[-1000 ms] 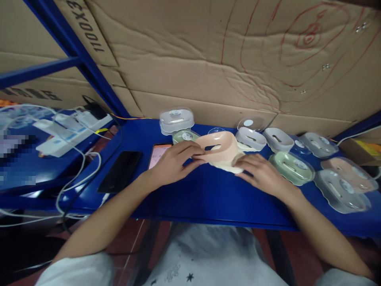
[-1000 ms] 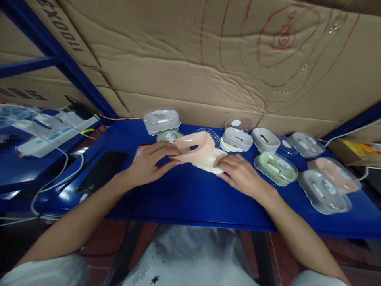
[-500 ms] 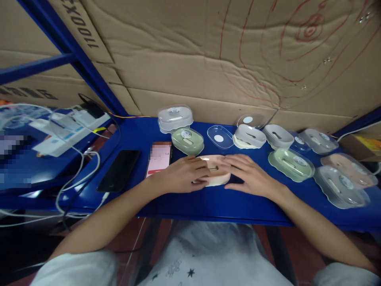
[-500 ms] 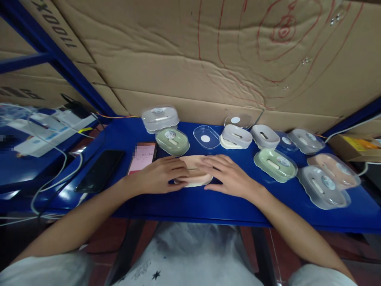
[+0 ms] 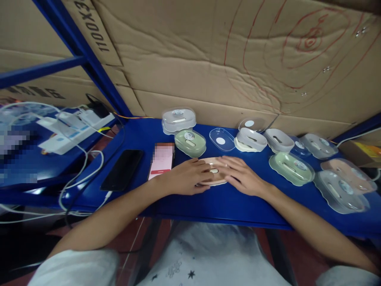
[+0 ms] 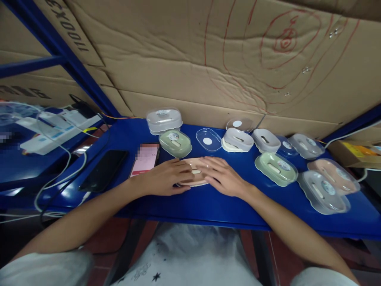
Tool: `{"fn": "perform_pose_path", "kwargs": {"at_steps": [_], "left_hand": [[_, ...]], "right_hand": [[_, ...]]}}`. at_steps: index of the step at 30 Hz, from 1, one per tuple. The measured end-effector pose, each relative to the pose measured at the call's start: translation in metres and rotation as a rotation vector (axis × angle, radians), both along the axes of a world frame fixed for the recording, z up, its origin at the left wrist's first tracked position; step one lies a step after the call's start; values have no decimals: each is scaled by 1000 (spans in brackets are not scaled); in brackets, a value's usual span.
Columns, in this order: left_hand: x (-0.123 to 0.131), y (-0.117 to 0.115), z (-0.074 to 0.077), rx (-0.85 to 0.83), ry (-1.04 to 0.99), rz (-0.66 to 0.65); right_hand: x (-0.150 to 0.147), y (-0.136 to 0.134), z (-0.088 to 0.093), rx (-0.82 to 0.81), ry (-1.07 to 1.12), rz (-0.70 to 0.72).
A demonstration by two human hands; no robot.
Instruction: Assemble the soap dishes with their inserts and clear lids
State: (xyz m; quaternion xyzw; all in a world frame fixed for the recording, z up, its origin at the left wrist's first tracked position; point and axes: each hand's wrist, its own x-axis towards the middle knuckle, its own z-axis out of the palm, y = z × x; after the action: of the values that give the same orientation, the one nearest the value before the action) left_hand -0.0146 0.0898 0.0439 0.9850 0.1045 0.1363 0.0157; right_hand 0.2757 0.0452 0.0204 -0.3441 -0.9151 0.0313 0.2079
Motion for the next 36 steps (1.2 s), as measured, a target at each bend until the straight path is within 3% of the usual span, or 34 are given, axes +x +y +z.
{"fn": "perform_pose_path", "kwargs": {"at_steps": [4,7,14,19,21,23,27,32,36], "left_hand": [[-4,0,3,-39,-11,24],[-5,2,4,-35,-18,20],[-5,3,3,-15,-32,7],[-7,5,2,-4,-67,4],[-8,6,1,-6,-57,9],[-9,6,1,-4,-55,14],[-7,7,0,12,-70,17],[-4,12,-7,-17,-175,109],[-2,12,-15,-132,-262,217]], "right_hand": [[6,14,-9,-24,32,-279],[12,21,-11,-31,26,-384],[30,25,7,-171,340,-422],[40,26,15,-503,797,-474],[44,27,12,-482,797,-545],[44,27,8,-358,648,-593],[37,20,11,-200,421,-471],[25,3,19,-280,179,-182],[20,-3,19,-193,104,-126]]}}
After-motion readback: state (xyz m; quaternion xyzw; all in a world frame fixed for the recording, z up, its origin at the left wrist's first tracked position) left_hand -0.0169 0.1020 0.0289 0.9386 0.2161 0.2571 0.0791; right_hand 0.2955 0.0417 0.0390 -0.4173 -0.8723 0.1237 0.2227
